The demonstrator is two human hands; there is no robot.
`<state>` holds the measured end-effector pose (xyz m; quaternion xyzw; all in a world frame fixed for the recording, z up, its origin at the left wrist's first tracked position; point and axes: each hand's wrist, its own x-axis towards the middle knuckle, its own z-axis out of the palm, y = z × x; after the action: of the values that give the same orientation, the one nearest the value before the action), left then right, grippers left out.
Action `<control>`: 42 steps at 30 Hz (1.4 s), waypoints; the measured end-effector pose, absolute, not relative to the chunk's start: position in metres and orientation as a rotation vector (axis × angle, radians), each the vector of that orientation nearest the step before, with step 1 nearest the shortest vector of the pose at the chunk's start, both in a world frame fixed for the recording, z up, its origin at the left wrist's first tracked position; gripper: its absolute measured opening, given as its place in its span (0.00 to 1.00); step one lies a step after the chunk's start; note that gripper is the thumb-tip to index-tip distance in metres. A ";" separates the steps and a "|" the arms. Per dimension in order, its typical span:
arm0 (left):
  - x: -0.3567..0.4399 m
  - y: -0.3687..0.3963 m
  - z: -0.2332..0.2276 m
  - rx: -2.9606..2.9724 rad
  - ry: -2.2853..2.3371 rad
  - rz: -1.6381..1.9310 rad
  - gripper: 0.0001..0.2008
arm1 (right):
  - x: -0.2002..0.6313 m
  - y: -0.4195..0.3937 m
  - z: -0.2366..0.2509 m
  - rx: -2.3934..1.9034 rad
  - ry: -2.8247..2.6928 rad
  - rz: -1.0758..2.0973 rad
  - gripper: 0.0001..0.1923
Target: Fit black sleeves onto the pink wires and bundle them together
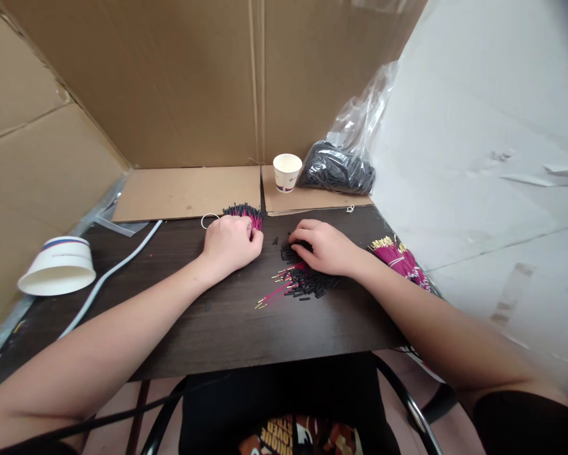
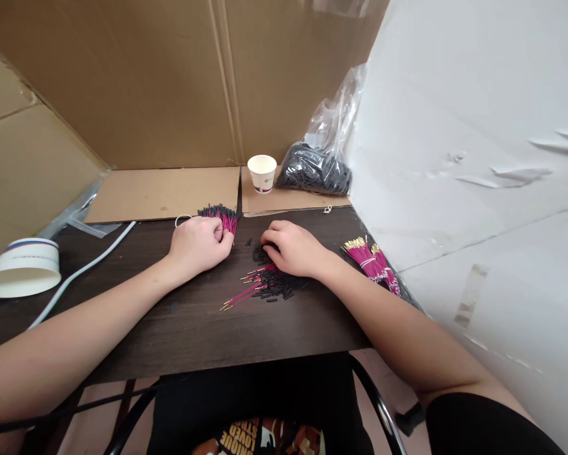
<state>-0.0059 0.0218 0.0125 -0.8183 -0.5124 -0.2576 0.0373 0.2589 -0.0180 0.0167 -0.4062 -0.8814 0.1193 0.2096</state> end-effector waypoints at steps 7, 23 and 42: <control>-0.001 0.012 0.021 -2.534 -1.605 -0.703 0.15 | 0.257 -0.017 0.021 -1.187 -2.478 0.334 0.06; 0.007 -0.006 0.006 -2.955 -1.048 -1.094 0.08 | 0.258 -0.019 0.026 -1.175 -2.628 0.178 0.11; 0.009 -0.006 0.003 -2.870 -1.080 -0.990 0.10 | 0.258 -0.020 0.025 -1.150 -2.610 0.239 0.08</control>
<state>0.0085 -0.0061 0.0032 -0.8899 -0.3350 -0.3069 -0.0403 0.2581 -0.0198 0.0252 -0.3979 -0.9030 0.0826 0.1395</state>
